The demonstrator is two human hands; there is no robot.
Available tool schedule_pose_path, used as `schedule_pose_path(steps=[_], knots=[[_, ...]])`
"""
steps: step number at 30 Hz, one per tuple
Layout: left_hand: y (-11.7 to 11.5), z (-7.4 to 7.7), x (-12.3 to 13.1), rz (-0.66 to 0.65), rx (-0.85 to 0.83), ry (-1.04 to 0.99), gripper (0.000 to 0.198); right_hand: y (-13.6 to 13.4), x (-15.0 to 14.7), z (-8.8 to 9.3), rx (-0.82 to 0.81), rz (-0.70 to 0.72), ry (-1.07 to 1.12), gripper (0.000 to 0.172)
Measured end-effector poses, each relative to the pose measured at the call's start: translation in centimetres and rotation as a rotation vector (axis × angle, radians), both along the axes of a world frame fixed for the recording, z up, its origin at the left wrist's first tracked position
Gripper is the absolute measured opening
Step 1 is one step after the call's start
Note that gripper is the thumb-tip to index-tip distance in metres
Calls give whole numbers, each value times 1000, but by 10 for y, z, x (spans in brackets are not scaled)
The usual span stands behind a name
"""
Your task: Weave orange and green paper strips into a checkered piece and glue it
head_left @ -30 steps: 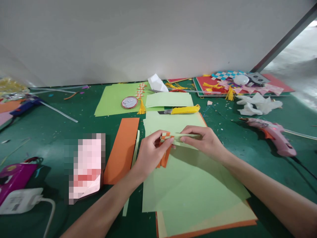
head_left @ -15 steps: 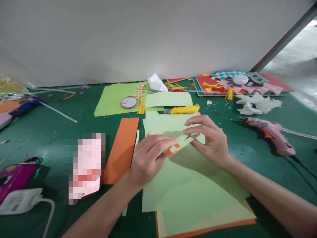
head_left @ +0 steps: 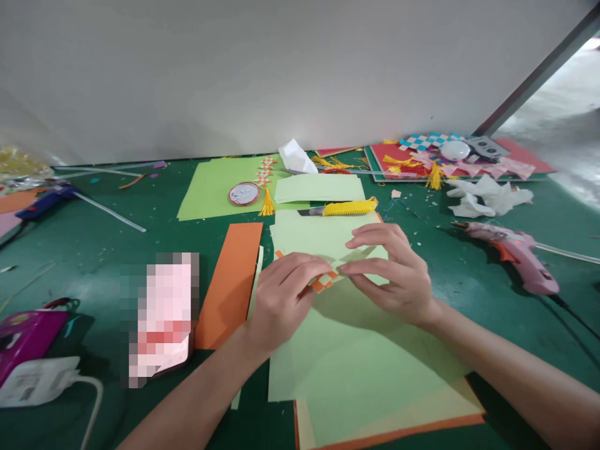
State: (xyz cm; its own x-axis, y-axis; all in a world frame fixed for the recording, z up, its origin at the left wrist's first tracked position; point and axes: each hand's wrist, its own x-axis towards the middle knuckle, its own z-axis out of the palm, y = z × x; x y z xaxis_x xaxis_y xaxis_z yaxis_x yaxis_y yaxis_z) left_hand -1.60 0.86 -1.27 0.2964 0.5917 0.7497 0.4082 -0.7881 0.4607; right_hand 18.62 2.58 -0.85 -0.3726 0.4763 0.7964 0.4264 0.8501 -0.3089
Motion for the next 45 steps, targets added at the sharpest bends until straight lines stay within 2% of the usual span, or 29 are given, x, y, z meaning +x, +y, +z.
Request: schedule_pose_path(steps=[5,14,23,32,40,45], knots=[[0,1,1,-22,-8,14,25,-1,-2,-1,61,-11,-13,24],[0,-1,0,-45,-11,66,24,-4,-5,-4,76,-17,-44,23],[0,0,1,-14,-34,71,23,-5,-5,-3,104,-33,-48,22],[0,-1,2,4,-28,60,19,-6,-4,-7,43,-24,-81,24],[-1,-1,2,-16,-60,60,17,-4,-5,-6,32,-35,-77,18],[-1,-1,2,-21,-67,84,23,-2,-5,-6,-15,-19,-36,15]])
